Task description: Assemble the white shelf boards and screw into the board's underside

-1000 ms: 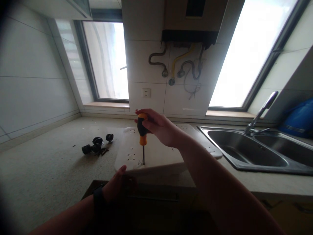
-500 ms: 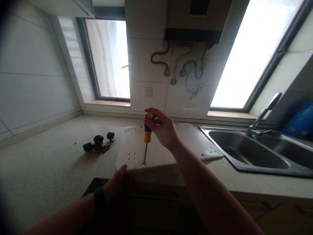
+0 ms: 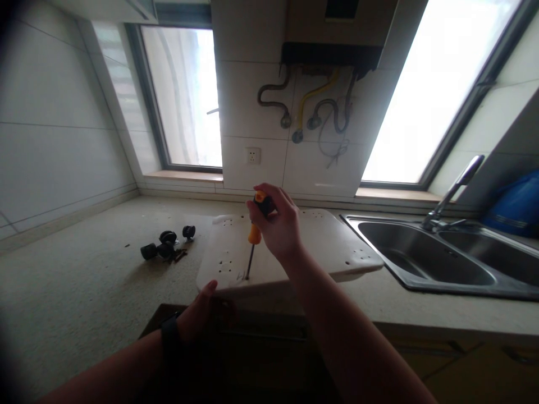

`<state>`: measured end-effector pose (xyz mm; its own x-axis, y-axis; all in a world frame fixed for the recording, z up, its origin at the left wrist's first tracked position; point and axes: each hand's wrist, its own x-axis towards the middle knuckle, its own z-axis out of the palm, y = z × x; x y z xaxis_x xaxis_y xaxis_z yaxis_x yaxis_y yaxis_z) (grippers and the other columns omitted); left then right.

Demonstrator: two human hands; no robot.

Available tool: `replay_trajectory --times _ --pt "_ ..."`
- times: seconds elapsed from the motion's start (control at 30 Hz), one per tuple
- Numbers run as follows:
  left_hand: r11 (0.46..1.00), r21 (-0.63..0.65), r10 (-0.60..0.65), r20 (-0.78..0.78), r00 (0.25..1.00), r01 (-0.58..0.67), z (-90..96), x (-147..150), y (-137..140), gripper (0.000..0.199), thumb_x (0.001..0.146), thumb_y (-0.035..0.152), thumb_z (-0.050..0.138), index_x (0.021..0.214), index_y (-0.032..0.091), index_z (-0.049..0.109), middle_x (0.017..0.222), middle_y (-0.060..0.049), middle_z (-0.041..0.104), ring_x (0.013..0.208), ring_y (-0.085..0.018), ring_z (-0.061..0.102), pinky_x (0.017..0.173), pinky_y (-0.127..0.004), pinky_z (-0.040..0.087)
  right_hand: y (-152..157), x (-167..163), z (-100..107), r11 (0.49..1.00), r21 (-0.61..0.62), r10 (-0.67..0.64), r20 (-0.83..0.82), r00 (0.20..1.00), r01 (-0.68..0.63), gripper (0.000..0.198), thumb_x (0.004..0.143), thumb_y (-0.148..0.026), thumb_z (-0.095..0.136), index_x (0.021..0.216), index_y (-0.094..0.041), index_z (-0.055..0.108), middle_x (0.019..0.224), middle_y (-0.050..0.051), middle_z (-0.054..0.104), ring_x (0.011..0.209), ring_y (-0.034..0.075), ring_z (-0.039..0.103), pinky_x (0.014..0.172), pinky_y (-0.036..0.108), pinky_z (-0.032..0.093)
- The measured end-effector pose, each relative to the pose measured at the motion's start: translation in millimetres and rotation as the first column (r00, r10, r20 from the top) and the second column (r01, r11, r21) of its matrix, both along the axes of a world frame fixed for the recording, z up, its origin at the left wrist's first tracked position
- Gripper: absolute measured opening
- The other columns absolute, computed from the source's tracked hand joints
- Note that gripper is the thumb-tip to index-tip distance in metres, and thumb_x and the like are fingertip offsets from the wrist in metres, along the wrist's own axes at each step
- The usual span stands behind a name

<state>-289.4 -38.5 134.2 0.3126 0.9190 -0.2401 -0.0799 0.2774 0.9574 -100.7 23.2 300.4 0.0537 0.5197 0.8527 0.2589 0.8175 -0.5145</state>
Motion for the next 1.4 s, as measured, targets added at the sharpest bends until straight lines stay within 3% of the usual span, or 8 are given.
replay_trajectory --times 0.17,0.5,0.77,0.9,1.0,1.1,1.23,1.4 --pt "1.0 -0.008 0.005 0.027 1.0 -0.004 1.4 1 0 0.1 0.072 0.086 0.044 0.122 0.002 0.059 0.07 -0.012 0.072 0.066 -0.026 0.07 0.07 -0.036 0.052 0 -5 -1 0.99 0.04 -0.135 0.024 0.991 0.134 0.024 0.086 -0.032 0.069 0.108 -0.023 0.066 0.094 0.001 0.063 0.07 0.011 0.053 0.063 0.028 0.049" --pt "1.0 -0.004 -0.021 0.031 0.999 0.022 -1.4 0 0 0.101 0.075 0.086 0.042 0.127 0.0 0.057 0.072 -0.013 0.072 0.064 -0.025 0.069 0.069 -0.035 0.051 -7 2 2 0.919 0.12 -0.382 0.05 0.923 0.375 0.018 0.084 -0.03 0.07 0.1 -0.025 0.065 0.087 0.001 0.066 0.071 0.015 0.059 0.074 0.035 0.054" --pt "1.0 0.003 -0.013 0.05 0.999 0.013 -2.7 0 1 0.095 0.077 0.084 0.042 0.12 0.002 0.062 0.073 -0.013 0.073 0.064 -0.024 0.07 0.068 -0.034 0.051 -13 16 3 0.991 -0.083 -0.093 0.101 0.99 0.101 0.027 0.093 -0.031 0.055 0.119 -0.025 0.062 0.092 0.002 0.061 0.073 0.012 0.058 0.061 0.026 0.054" --pt "1.0 -0.013 -0.023 0.059 0.998 0.024 1.0 0 1 0.098 0.075 0.086 0.043 0.121 0.002 0.061 0.071 -0.012 0.072 0.068 -0.026 0.071 0.069 -0.034 0.052 -16 26 7 0.958 -0.248 0.177 0.105 0.979 -0.147 0.037 0.094 -0.031 0.051 0.131 -0.027 0.055 0.097 0.002 0.06 0.079 0.013 0.062 0.061 0.024 0.059" --pt "1.0 -0.006 -0.019 0.037 0.999 0.019 4.4 0 -1 0.098 0.075 0.088 0.042 0.115 0.001 0.064 0.07 -0.012 0.072 0.069 -0.025 0.071 0.071 -0.035 0.052 -15 28 10 0.935 -0.317 0.214 0.136 0.967 -0.162 0.043 0.094 -0.042 0.057 0.134 -0.028 0.052 0.102 0.003 0.058 0.075 0.013 0.064 0.054 0.025 0.059" --pt "1.0 0.002 -0.03 0.031 0.999 0.03 5.0 0 -1 0.099 0.073 0.089 0.042 0.112 0.001 0.066 0.069 -0.012 0.071 0.068 -0.025 0.071 0.072 -0.034 0.052 -13 26 11 0.95 -0.304 0.141 0.204 0.969 -0.074 0.047 0.092 -0.049 0.062 0.133 -0.029 0.052 0.098 0.002 0.058 0.068 0.012 0.063 0.051 0.025 0.057" --pt "1.0 -0.016 0.015 0.039 0.999 -0.015 1.2 1 0 0.098 0.07 0.09 0.045 0.108 0.002 0.066 0.065 -0.011 0.069 0.063 -0.023 0.069 0.07 -0.034 0.052 -16 19 16 0.983 -0.133 -0.075 0.324 0.943 0.124 0.039 0.092 -0.047 0.063 0.123 -0.027 0.054 0.093 0.002 0.061 0.068 0.012 0.059 0.058 0.028 0.053" --pt "1.0 -0.01 0.007 0.038 0.999 -0.007 -1.3 2 1 0.093 0.071 0.087 0.045 0.107 0.004 0.065 0.066 -0.011 0.07 0.061 -0.022 0.068 0.069 -0.034 0.051 -23 15 20 0.949 0.028 -0.297 0.402 0.866 0.313 0.033 0.089 -0.047 0.066 0.11 -0.025 0.053 0.084 0.001 0.063 0.068 0.014 0.056 0.066 0.034 0.05"
